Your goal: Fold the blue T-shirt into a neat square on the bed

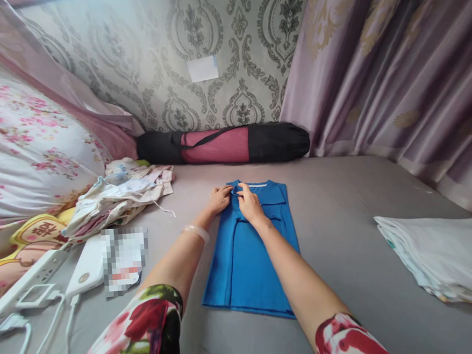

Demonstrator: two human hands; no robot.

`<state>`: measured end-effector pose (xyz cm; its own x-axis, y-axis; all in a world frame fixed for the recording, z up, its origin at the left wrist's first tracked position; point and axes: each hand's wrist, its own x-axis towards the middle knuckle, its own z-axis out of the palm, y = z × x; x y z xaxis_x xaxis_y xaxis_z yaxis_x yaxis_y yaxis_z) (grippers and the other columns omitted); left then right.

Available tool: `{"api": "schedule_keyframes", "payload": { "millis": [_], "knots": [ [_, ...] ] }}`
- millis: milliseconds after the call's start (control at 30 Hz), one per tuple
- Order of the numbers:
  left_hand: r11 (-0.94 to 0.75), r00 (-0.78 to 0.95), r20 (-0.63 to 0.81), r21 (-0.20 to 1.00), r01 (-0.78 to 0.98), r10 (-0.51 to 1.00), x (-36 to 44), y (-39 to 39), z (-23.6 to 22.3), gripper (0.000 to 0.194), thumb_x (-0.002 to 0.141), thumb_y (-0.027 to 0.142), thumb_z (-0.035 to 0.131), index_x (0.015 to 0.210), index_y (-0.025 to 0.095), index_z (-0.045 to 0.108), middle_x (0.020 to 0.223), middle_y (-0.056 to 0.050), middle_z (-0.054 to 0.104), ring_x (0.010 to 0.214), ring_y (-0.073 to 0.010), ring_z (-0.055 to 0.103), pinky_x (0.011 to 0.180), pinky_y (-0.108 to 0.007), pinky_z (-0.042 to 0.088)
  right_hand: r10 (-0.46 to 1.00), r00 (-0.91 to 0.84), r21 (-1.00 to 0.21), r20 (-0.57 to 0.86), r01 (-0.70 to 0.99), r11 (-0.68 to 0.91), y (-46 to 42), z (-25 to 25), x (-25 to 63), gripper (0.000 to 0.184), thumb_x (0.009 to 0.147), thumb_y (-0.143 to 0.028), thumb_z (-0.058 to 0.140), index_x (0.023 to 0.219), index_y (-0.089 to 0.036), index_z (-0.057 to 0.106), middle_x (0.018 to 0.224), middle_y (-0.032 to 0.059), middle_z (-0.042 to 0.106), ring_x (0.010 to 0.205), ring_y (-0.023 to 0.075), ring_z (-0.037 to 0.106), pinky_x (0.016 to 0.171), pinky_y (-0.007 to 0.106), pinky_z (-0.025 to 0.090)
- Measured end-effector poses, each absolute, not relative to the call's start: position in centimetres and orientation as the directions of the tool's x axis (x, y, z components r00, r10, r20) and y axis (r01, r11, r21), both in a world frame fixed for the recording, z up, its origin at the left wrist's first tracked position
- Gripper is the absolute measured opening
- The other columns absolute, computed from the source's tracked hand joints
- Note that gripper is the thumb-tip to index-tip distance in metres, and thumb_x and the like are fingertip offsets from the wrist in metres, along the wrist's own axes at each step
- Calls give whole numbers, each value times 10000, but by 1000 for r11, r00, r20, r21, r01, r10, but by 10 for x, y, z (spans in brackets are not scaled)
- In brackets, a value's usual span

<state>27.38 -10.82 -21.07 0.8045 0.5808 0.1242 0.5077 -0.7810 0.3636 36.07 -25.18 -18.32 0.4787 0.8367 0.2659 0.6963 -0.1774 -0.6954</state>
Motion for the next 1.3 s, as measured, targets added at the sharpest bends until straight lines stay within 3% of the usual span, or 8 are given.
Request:
{"api": "schedule_keyframes", "payload": {
  "millis": [200,367,567,667,767,1000,1133,1300],
  "knots": [
    [-742,823,97,502,445,559,271,-101,-202,544,830,140,341,1314,189,585,1408,-44,550,1325,-204,465,1138,-382,307,911,372,-439,176,858,-266,-258,-176,345,461,930,-89,330,1311,-245,539,1152,68,690,1080,193,624,926,287,426],
    [-621,753,80,626,472,653,271,-106,-195,478,954,293,308,1375,208,517,1387,-42,570,1293,-196,502,1140,-367,314,932,311,-284,188,925,-252,-262,-169,334,403,919,-121,360,1188,-223,642,1107,97,693,1071,217,606,935,322,399],
    [-695,744,149,510,506,651,272,-114,-201,450,976,358,331,1363,259,538,1451,-39,500,1352,-219,421,1157,-417,270,904,354,-309,239,911,-275,-260,-168,331,403,923,-136,333,1191,-149,633,1238,118,646,1179,219,536,1002,325,366],
    [-722,729,174,408,559,662,274,-114,-212,442,957,367,396,1366,283,539,1485,-47,450,1378,-251,372,1151,-434,277,899,372,-319,231,902,-291,-259,-175,329,506,966,-236,306,1415,-44,436,1501,162,410,1393,248,332,1128,371,242],
    [-720,716,164,342,604,679,277,-115,-219,459,969,372,375,1399,274,502,1499,-61,429,1403,-275,326,1156,-458,261,922,373,-329,105,888,-322,-259,-186,327,634,980,-366,305,1487,15,287,1576,183,238,1467,278,172,1182,426,115],
    [-722,718,186,388,573,671,272,-124,-207,452,968,357,351,1368,245,529,1516,-63,411,1428,-261,286,1163,-457,253,924,375,-342,72,880,-331,-260,-193,324,632,976,-346,292,1491,20,278,1580,180,219,1472,273,158,1195,418,76],
    [-728,705,257,449,519,661,267,-133,-197,461,989,345,266,1356,265,532,1529,-20,397,1465,-213,215,1191,-475,160,924,376,-400,69,859,-319,-259,-184,331,603,986,-344,254,1481,-6,321,1571,163,259,1467,256,188,1195,421,99],
    [-839,847,188,351,416,498,269,-141,-198,508,989,429,271,1416,228,460,1533,-50,386,1469,-199,212,1205,-471,67,720,646,-412,253,745,-524,-267,-171,368,577,983,-301,241,1487,-29,319,1576,160,250,1471,269,163,1187,463,82]
  ]
}}
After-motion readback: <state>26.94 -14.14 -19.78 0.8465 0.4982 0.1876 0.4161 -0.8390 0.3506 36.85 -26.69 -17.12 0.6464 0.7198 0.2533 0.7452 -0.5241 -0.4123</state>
